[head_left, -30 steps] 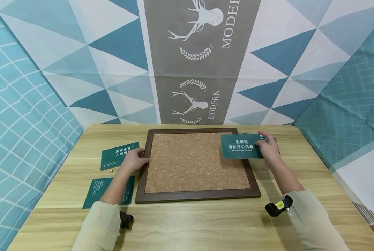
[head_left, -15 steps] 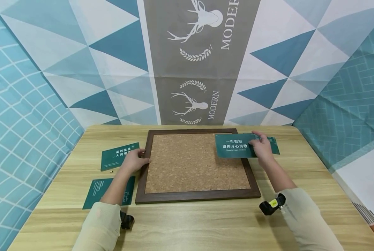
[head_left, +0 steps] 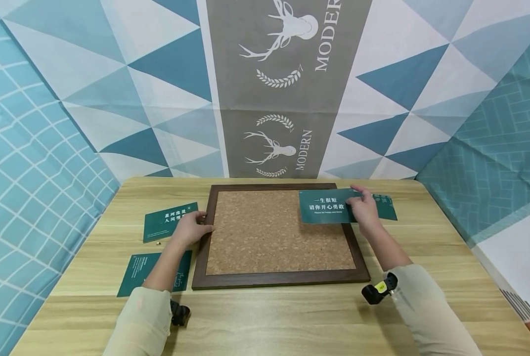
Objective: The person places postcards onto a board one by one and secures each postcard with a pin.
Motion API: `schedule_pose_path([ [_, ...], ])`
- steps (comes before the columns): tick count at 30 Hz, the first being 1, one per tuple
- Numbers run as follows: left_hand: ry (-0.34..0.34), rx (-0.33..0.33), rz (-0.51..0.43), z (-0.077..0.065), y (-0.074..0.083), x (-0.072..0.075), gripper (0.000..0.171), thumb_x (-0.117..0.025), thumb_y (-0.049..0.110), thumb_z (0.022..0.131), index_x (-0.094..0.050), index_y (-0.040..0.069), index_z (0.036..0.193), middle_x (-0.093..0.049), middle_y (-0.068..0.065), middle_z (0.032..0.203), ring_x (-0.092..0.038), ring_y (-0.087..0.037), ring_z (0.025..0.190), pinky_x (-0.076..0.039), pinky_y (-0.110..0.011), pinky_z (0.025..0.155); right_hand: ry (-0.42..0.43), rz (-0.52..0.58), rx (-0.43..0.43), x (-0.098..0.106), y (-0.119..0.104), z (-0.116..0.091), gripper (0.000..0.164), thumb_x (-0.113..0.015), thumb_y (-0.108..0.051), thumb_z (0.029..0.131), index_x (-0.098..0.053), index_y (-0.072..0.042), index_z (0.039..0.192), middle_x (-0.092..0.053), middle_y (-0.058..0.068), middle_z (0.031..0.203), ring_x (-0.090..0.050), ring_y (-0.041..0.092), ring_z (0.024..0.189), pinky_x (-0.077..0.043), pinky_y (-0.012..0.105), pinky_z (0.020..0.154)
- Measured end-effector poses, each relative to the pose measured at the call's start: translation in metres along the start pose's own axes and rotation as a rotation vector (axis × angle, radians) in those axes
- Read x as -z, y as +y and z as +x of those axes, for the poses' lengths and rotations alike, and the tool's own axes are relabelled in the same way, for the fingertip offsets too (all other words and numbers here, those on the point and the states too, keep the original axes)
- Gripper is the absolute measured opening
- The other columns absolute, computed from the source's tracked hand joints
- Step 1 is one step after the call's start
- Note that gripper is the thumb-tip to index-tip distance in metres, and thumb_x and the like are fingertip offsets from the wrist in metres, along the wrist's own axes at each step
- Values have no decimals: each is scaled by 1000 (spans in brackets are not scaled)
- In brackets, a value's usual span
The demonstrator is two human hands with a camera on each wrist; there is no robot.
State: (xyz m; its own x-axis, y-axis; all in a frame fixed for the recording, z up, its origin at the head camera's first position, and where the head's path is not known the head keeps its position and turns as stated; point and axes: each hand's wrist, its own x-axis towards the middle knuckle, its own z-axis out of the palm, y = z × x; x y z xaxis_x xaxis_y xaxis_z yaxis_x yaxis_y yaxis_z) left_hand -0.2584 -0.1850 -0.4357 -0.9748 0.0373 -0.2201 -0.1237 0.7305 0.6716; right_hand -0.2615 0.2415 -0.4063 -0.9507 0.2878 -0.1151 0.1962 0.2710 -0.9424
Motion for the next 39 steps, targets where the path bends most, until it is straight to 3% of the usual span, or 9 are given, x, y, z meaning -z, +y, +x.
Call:
schedule_pose_path([
  [9,-5,7,-3,1,-1,0,59,-60,21,90,-38,-4,139,-47,-28,132,-48,-41,119,-47,-49,92,5,22,-10,-10,-5,0,53,-40,-5,94,-30,-10,146,-46,8,101,-45,21,93,-38,32,85],
  [26,-5,10,-5,3,-3,0,60,-61,22,90,-38,-4,139,-47,-28,133,-47,-41,120,-47,-49,93,-1,28,-21,-24,-9,3,52,-40,-6,94,-32,-13,145,-46,10,105,-45,21,88,-37,31,78],
  [31,-5,5,-11,3,-4,0,60,-61,22,90,-38,-4,140,-47,-27,133,-47,-41,120,-47,-49,93,-5,43,-10,-28,-9,4,52,-40,-5,94,-32,-12,145,-44,10,105,-41,19,79,-35,31,74],
  [39,-3,6,-14,2,-3,-1,60,-61,21,90,-38,-3,140,-47,-27,133,-47,-41,120,-47,-49,93,-1,30,-1,-35,-9,4,52,-40,-6,93,-34,-13,144,-43,5,84,-40,15,67,-36,29,66],
])
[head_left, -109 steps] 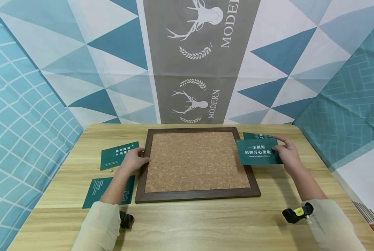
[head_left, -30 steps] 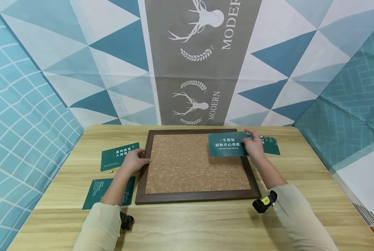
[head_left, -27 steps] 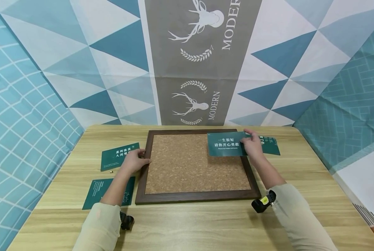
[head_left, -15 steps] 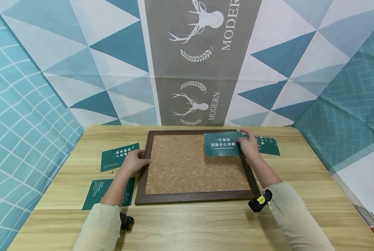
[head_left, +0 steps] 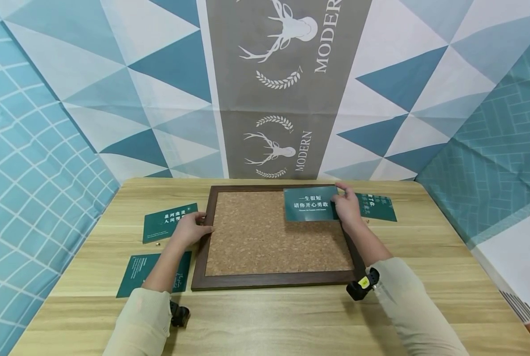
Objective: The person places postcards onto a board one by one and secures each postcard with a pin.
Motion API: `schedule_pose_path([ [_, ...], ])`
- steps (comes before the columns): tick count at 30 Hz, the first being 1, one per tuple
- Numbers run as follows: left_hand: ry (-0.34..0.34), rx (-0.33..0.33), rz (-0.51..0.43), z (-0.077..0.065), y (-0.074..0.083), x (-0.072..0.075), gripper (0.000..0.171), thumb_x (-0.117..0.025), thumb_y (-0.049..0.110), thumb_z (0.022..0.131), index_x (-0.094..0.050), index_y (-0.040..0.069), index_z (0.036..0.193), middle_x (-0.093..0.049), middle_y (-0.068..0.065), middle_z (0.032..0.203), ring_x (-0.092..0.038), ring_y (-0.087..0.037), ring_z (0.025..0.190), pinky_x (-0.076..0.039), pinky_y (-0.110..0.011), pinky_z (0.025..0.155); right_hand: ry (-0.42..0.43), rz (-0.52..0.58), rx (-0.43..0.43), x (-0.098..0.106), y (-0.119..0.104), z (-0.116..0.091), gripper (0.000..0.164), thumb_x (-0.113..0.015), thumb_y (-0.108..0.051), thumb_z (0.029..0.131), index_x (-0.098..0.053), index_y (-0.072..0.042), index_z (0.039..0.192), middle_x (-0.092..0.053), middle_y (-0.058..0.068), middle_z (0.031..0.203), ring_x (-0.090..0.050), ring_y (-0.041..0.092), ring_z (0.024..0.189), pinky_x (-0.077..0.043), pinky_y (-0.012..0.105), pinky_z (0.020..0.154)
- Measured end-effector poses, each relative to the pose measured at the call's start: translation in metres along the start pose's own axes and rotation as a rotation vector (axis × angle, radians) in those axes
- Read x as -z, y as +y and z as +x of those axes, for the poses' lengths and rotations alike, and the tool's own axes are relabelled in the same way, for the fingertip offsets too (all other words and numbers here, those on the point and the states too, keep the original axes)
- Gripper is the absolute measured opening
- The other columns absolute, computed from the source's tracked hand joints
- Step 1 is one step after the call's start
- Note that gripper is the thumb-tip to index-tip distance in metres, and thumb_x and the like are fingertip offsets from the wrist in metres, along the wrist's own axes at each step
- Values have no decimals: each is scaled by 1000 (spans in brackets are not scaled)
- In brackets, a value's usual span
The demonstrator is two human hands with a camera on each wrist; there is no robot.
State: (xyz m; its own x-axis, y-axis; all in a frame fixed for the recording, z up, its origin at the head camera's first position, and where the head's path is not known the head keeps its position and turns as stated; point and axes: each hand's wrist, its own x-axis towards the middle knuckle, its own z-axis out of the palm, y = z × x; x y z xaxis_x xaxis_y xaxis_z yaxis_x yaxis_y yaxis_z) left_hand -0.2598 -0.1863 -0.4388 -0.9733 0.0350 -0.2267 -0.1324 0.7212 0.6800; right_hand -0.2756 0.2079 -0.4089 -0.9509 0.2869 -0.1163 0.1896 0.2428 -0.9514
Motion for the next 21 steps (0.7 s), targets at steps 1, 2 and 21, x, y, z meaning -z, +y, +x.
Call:
schedule_pose_path([
  [1,0,0,1,0,0,0,60,-61,21,90,-38,-3,140,-47,-27,133,-47,-41,120,-47,-49,93,-1,-2,3,-1,0,0,52,-40,-7,93,-34,-14,144,-41,4,81,-39,14,64,-35,28,64],
  [2,0,-1,3,0,1,0,60,-61,21,90,-38,-3,140,-47,-27,133,-47,-41,120,-47,-49,92,-5,-5,7,-1,0,0,52,-39,-7,94,-34,-14,144,-40,3,79,-37,13,61,-34,28,62],
  [21,0,-1,5,0,0,0,60,-62,22,90,-39,-3,139,-47,-27,133,-48,-40,120,-47,-49,93,-119,55,49,-12,-6,-7,52,-34,-2,96,-25,-8,147,-21,13,155,-30,32,135,-32,47,106],
])
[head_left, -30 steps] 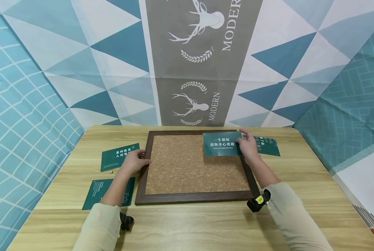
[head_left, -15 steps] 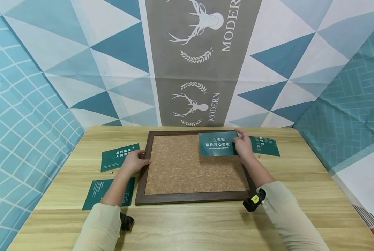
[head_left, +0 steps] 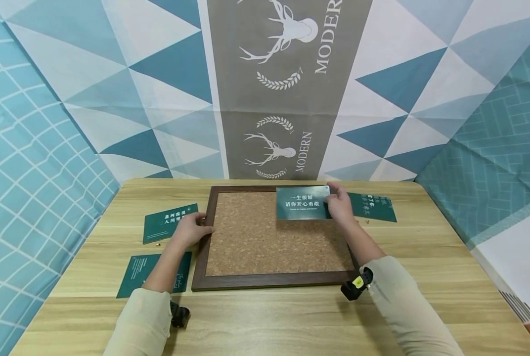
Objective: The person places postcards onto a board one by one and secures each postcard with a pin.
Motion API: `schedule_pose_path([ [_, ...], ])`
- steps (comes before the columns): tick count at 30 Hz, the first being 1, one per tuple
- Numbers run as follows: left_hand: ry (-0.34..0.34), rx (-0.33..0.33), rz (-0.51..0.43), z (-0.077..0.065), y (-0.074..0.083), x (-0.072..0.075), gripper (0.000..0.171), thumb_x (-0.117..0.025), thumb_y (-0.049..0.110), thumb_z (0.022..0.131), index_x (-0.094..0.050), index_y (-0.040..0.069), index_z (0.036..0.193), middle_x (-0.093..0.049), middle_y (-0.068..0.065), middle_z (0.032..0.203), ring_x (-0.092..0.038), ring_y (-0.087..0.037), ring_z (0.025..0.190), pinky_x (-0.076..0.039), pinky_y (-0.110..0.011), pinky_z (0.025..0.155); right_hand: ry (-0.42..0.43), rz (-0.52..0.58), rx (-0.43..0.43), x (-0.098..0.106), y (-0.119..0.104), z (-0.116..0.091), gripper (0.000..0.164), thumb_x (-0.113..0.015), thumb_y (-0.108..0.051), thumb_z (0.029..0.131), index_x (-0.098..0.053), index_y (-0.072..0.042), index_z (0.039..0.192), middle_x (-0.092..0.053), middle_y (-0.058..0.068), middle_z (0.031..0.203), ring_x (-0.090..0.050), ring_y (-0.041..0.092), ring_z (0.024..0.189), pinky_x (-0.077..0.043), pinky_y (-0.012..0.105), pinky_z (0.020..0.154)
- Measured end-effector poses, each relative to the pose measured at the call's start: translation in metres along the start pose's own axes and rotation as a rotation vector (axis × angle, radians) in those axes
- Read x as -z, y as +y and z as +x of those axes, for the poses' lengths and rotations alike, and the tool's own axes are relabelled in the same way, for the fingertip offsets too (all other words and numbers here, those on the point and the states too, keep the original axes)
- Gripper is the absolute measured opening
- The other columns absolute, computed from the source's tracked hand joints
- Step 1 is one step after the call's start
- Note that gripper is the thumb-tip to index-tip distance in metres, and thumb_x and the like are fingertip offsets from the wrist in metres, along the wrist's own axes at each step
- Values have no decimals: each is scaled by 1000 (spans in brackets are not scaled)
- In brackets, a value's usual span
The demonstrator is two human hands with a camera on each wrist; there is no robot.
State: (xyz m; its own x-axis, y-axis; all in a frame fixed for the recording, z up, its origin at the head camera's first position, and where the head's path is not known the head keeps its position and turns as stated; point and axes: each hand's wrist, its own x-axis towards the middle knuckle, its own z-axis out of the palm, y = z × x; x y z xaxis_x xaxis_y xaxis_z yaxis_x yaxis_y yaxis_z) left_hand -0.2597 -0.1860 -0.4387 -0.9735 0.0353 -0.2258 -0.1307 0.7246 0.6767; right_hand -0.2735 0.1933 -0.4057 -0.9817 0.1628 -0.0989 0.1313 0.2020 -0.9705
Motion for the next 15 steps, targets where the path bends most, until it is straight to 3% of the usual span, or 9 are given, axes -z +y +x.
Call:
schedule_pose_path([
  [7,0,3,-3,-1,1,1,60,-62,22,90,-38,-3,139,-48,-27,132,-48,-41,119,-46,-50,93,-20,26,-5,-6,1,3,53,-36,0,96,-23,-7,147,-27,17,149,-30,34,137,-35,46,106],
  [11,-1,-6,-8,-2,0,1,60,-61,21,90,-38,-4,139,-48,-27,132,-47,-41,119,-46,-50,93,-17,51,-27,-10,0,3,52,-38,-1,97,-23,-5,146,-39,22,139,-46,32,120,-47,34,87],
  [15,-2,-12,-14,-2,0,2,60,-61,20,90,-38,-4,139,-47,-28,133,-47,-42,120,-46,-50,93,-15,33,-26,-12,0,3,49,-39,-2,97,-26,-2,144,-44,24,131,-48,28,111,-46,28,80],
])
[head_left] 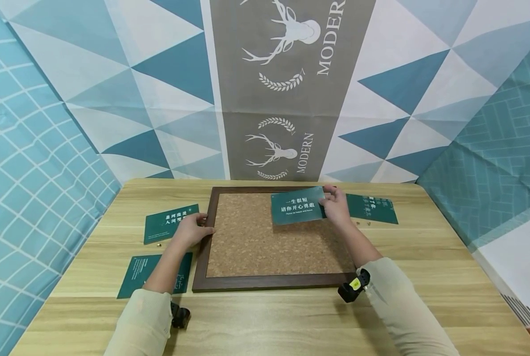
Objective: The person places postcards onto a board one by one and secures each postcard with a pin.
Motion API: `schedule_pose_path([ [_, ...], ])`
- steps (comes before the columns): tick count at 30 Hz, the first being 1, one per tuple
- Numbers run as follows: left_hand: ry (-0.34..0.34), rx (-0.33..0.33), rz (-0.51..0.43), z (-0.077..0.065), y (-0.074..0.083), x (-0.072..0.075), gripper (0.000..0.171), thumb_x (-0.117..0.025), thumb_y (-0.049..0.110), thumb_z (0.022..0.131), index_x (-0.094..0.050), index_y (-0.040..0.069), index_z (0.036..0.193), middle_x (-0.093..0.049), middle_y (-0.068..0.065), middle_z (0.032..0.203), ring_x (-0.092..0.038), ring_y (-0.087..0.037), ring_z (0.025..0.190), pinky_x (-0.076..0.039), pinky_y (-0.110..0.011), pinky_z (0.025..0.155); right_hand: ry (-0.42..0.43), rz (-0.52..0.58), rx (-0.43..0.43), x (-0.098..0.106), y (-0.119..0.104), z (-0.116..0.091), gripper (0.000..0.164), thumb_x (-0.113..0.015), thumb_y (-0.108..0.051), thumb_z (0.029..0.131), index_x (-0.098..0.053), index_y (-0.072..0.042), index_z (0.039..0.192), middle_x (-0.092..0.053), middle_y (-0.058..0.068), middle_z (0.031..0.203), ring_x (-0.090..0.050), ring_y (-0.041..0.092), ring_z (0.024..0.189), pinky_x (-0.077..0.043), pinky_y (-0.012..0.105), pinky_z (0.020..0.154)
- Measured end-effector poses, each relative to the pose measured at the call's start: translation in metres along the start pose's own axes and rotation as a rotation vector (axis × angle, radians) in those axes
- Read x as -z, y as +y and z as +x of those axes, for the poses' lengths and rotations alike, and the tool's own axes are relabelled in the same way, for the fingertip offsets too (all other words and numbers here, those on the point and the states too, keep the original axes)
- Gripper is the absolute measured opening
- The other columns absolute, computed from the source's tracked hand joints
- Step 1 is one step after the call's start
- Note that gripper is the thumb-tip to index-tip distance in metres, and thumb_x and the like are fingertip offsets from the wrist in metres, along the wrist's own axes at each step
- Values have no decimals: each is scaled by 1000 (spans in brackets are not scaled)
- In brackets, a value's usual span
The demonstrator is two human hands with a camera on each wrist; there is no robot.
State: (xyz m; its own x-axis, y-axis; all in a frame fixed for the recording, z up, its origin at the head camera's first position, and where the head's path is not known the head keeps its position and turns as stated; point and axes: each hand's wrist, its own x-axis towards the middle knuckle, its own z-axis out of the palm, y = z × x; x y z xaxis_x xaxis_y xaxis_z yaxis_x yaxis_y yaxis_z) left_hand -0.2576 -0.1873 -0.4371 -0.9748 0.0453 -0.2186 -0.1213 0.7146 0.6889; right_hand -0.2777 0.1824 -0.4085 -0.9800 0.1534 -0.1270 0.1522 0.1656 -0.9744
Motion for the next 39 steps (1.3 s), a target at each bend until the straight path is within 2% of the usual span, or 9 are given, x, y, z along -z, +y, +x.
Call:
schedule_pose_path([
  [4,-1,-1,2,0,0,0,60,-61,20,90,-38,-4,139,-47,-28,133,-47,-42,120,-46,-51,93,-12,2,0,0,0,-1,47,-42,-4,97,-30,-1,142,-40,24,138,-40,31,126,-39,40,101],
  [6,-1,0,0,1,-1,0,60,-61,20,90,-38,-4,139,-47,-28,133,-47,-42,120,-46,-50,93,-21,8,-7,-1,1,-1,46,-44,-4,97,-32,-2,142,-39,23,141,-37,32,131,-34,44,107],
  [10,-2,2,-5,0,-1,0,60,-61,20,90,-38,-4,139,-47,-28,132,-47,-42,120,-46,-50,92,-18,21,-37,-6,2,1,45,-45,-7,97,-35,-5,141,-42,21,139,-46,31,121,-42,39,97],
  [13,-2,4,-7,0,0,0,60,-61,21,90,-38,-3,139,-47,-27,133,-47,-41,120,-46,-50,93,-12,38,-50,-10,2,0,43,-46,-9,97,-36,-8,140,-42,18,137,-48,28,115,-43,34,90],
  [17,-4,4,-9,-1,0,0,60,-61,21,90,-38,-3,140,-47,-28,133,-47,-42,120,-46,-50,93,-9,51,-50,-13,3,0,43,-46,-9,97,-37,-10,139,-42,17,135,-48,26,112,-43,33,88],
  [24,-3,2,1,-1,0,0,60,-61,21,90,-38,-3,139,-46,-28,133,-47,-42,120,-46,-51,92,-2,63,-54,-21,2,0,41,-47,-9,96,-39,-11,137,-51,12,118,-56,12,84,-48,22,70],
  [32,-2,3,2,-1,-1,0,60,-62,22,90,-39,-3,139,-46,-27,133,-46,-42,120,-45,-51,93,-26,58,-53,-31,-2,-1,43,-45,-10,98,-35,-11,139,-50,15,123,-57,15,88,-49,22,71],
  [39,1,1,-1,-2,-1,-1,60,-62,21,90,-39,-3,139,-46,-28,133,-46,-42,120,-45,-51,93,0,69,-55,-42,-4,-1,42,-47,-8,97,-38,-9,138,-51,17,123,-57,16,86,-49,20,67],
])
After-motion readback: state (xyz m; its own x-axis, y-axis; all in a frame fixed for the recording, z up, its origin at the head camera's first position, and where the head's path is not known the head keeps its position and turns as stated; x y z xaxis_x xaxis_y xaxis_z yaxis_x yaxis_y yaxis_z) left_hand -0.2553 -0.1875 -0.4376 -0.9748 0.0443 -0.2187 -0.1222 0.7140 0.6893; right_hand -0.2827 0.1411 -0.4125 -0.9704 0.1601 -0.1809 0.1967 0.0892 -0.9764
